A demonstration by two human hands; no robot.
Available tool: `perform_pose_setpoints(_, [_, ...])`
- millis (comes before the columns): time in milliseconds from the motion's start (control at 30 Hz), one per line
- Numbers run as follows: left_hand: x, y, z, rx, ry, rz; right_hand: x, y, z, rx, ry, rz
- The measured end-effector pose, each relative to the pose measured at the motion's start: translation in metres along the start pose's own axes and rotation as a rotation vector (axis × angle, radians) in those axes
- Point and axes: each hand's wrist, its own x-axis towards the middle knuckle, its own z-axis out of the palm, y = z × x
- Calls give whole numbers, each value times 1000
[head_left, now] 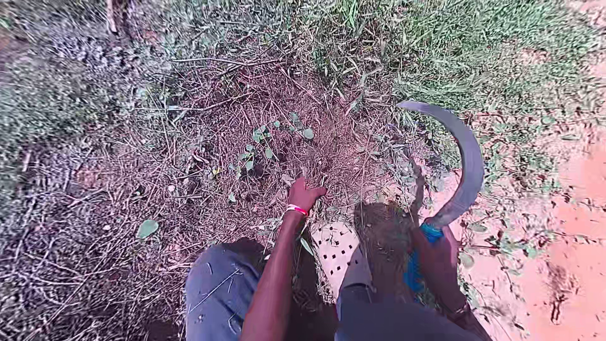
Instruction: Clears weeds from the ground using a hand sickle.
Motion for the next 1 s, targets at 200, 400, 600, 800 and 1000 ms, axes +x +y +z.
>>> perform_pose_setpoints(200, [-7, -14, 5, -63, 42, 61, 1, 40, 11, -572, -330, 151])
perform_pose_setpoints(400, [0, -13, 5, -52, 12, 22, -46, 8, -8, -327, -284, 273])
perform_pose_setpoints(600, [-2, -16, 7, -79, 28, 75, 48, 2, 9, -190, 107, -175])
perform_pose_setpoints(800, [-10, -19, 1, -92, 25, 65, -2, 72, -14, -603, -214, 75])
perform_pose_setpoints(1000, [4, -15, 0, -58, -28, 3, -16, 44, -18, -543, -40, -174])
